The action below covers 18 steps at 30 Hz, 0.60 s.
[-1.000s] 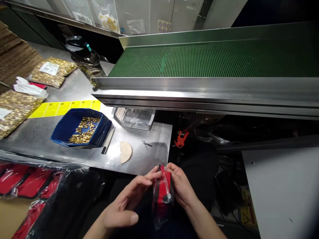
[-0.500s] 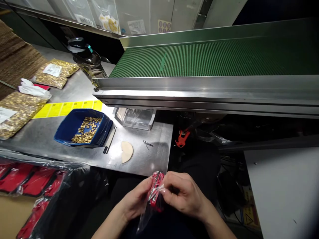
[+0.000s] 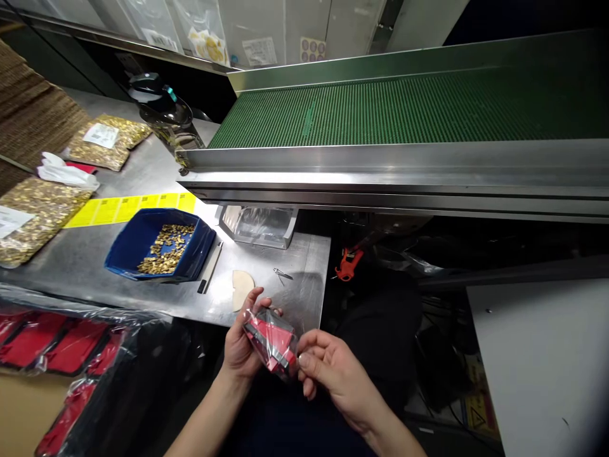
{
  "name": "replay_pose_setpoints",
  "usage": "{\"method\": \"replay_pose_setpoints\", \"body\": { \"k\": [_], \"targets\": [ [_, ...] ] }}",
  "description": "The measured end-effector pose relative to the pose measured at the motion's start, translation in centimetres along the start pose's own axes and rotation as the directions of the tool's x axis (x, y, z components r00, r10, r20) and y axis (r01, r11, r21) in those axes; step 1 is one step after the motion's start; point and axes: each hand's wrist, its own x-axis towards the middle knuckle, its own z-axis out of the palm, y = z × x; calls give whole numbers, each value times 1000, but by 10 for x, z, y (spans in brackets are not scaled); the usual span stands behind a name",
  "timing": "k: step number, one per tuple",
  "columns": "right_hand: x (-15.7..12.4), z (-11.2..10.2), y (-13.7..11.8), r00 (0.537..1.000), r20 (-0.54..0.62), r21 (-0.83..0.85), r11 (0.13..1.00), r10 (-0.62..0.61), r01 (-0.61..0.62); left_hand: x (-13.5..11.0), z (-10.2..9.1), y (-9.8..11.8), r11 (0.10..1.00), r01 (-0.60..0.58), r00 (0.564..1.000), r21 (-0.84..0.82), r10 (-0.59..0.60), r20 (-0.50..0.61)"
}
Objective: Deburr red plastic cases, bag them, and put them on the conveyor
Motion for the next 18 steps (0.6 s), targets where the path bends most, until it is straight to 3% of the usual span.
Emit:
{"method": "replay_pose_setpoints", "body": {
  "k": [4, 5, 7, 8, 10, 11, 12, 13, 15, 18],
  "targets": [
    [-1, -5, -4, 999, -26, -236, 972, -32, 25, 0, 8, 6, 980, -120, 993, 159, 118, 26],
    [-3, -5, -6, 998, -12, -298, 953, -67, 61, -1, 10, 6, 974, -95, 995, 208, 91, 31],
    [-8, -3, -13, 986, 47, -434, 886, -158, 163, -4, 10, 7, 956, 110, 992, 271, -122, 29],
    [-11, -2, -17, 974, 87, -498, 838, -208, 223, -6, 7, 7, 921, 266, 958, 286, -285, 28],
    [-17, -1, -25, 943, 175, -601, 728, -284, 330, -13, -2, 7, 786, 546, 815, 289, -579, 33],
    [-20, -2, -28, 927, 219, -635, 677, -304, 372, -16, -8, 8, 728, 623, 752, 286, -658, 40],
    [-22, -3, -29, 914, 256, -659, 635, -313, 402, -19, -13, 9, 702, 655, 720, 280, -692, 51],
    [-23, -4, -29, 908, 280, -676, 607, -312, 417, -21, -17, 10, 709, 652, 721, 269, -689, 67],
    [-22, -8, -23, 913, 261, -709, 579, -315, 402, -23, -20, 12, 792, 568, 791, 222, -600, 119],
    [-12, -11, -5, 944, 65, -729, 631, -322, 266, -24, -7, 13, 925, 364, 908, 106, -378, 179]
  ]
}}
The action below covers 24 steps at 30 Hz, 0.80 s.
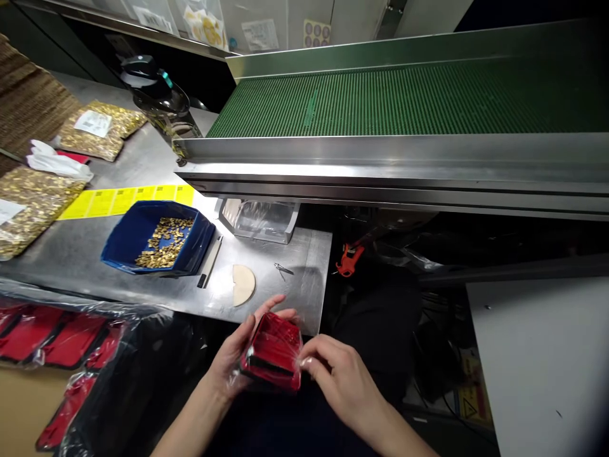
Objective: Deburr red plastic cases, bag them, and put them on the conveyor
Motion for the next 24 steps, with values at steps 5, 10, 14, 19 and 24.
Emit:
{"method": "replay_pose_setpoints", "body": {
  "k": [5, 10, 14, 19, 24],
  "targets": [
    [24, 17, 17, 965, -79, 344, 915, 252, -211, 1, 36, -8, 961, -267, 955, -69, 274, 114],
    [40, 4, 4, 976, -131, 437, 894, 172, -99, -4, 40, -29, 972, -158, 922, -176, 209, 327],
    [34, -12, -9, 973, -216, 284, 948, -84, 145, -4, 20, -36, 999, 5, 976, 32, -12, 220],
    [26, -16, -17, 912, -164, 234, 883, -376, 406, 3, 10, -40, 941, 227, 961, 252, -175, -212],
    [23, -11, -15, 839, 91, 111, 843, -536, 526, 13, 16, -32, 939, 344, 935, -18, -344, -84]
  ]
}}
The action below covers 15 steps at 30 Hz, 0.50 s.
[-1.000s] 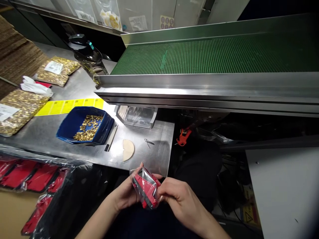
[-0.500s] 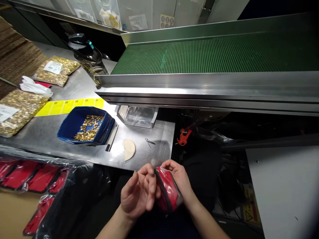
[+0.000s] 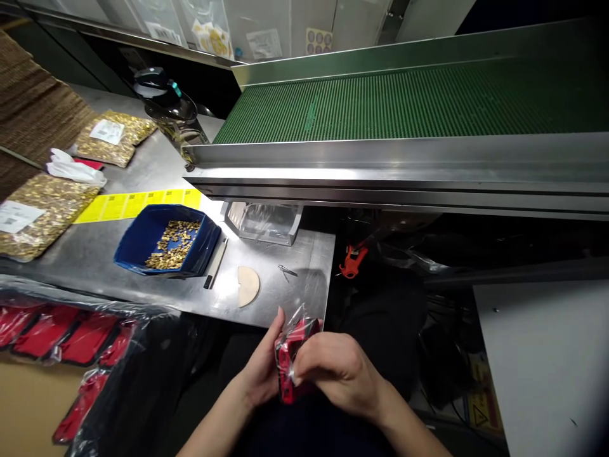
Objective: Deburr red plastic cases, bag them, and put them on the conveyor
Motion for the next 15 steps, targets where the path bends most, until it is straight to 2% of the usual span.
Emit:
{"method": "replay_pose_setpoints", "body": {
  "k": [3, 5, 7, 9, 10, 11, 12, 14, 15],
  "targets": [
    [-7, 4, 2, 988, 135, -203, 975, -68, 95, 1, -2, 12, 998, -4, 1000, 70, 2, 16],
    [-14, 7, 2, 989, 135, -307, 947, -53, 93, 1, -6, 17, 985, -41, 999, 167, 39, 16],
    [-20, 12, 1, 1000, 22, -363, 932, -1, 9, 1, -10, 19, 965, -145, 989, 218, 147, 9],
    [-24, 19, 2, 976, -164, -320, 929, 140, -187, 1, -14, 18, 927, -300, 951, 225, 309, -3],
    [-26, 22, 3, 935, -248, -251, 916, 252, -313, 1, -15, 18, 897, -375, 922, 235, 387, -5],
    [-27, 25, 6, 872, -308, -153, 885, 380, -440, 0, -16, 18, 853, -449, 886, 266, 464, 5],
    [-28, 28, 10, 790, -328, -17, 832, 519, -554, -1, -16, 17, 794, -519, 842, 317, 538, 30],
    [-28, 33, 19, 626, -253, 274, 675, 738, -685, -3, -16, 17, 634, -632, 748, 447, 649, 138],
    [-28, 35, 23, 574, -186, 391, 596, 797, -701, -4, -16, 17, 542, -671, 706, 506, 676, 211]
  ]
}}
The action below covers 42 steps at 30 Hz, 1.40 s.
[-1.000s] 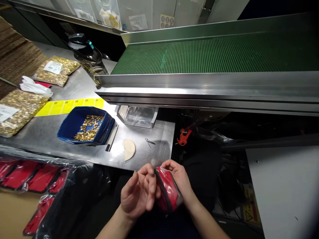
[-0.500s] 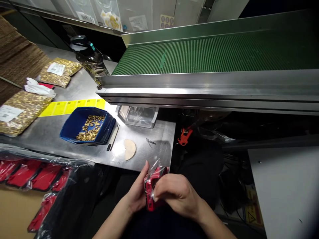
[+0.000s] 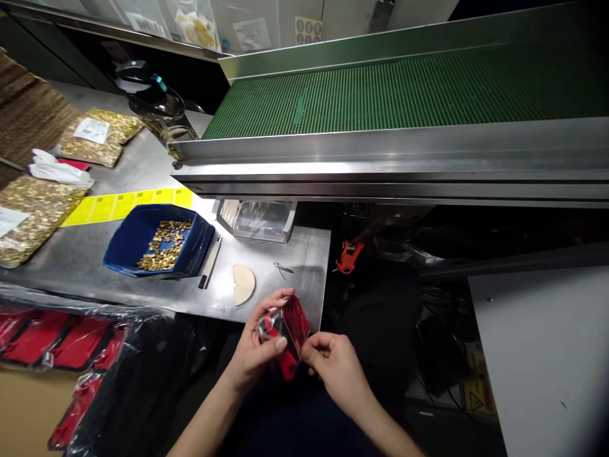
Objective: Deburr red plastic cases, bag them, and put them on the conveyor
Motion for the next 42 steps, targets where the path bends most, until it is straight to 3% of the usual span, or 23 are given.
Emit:
{"method": "replay_pose_setpoints", "body": {
  "k": [3, 6, 9, 12, 17, 21, 23, 25, 27, 28, 29, 31, 33, 35, 39, 42],
  "targets": [
    [6, 5, 7, 993, 82, 176, 980, 80, -94, -3, 2, 1, 974, -132, 989, 182, 118, 87],
    [4, 11, 7, 1000, -14, 218, 976, -9, 12, -7, 8, -3, 987, -39, 998, 155, 47, -49],
    [-2, 14, 4, 990, -111, 122, 987, -89, 103, -12, 18, -11, 984, 156, 953, -90, -173, -248],
    [-7, 12, 1, 984, -93, -6, 988, -152, 153, -13, 25, -19, 919, 234, 873, -317, -343, -348],
    [-11, 4, -1, 954, 27, -256, 921, -298, 295, -9, 29, -25, 861, 243, 785, -446, -445, -431],
    [-7, 0, -2, 963, 47, -328, 906, -267, 267, -12, 31, -19, 861, 293, 788, -415, -464, -406],
    [-2, -6, -3, 972, 78, -267, 935, -221, 234, -17, 27, -14, 867, 370, 812, -335, -477, -336],
    [4, -15, -2, 974, 135, -167, 965, -181, 203, -23, 20, -10, 899, 419, 834, -124, -435, -340],
    [9, -25, -1, 964, 227, -47, 987, -138, 152, -30, 9, -4, 910, 348, 882, 227, -235, -408],
    [11, -29, 0, 954, 278, 1, 993, -116, 121, -34, 4, 0, 869, 280, 915, 409, -112, -388],
    [12, -33, 1, 941, 324, 29, 996, -93, 88, -37, 0, 5, 807, 204, 952, 554, -31, -306],
    [13, -35, 7, 918, 395, 36, 999, -41, 29, -41, -4, 17, 708, 68, 998, 703, -56, -40],
    [14, -33, 15, 892, 451, 23, 999, 18, -32, -44, -3, 30, 684, 32, 958, 729, -230, 174],
    [14, -28, 24, 864, 496, 5, 994, 90, -106, -46, 0, 38, 667, 74, 901, 741, -363, 237],
    [16, -16, 39, 818, 536, -62, 976, 208, -208, -52, 1, 40, 607, 200, 878, 769, -459, 133],
    [15, -9, 44, 812, 539, -106, 975, 223, -198, -58, 1, 39, 530, 206, 877, 823, -473, 85]
  ]
}}
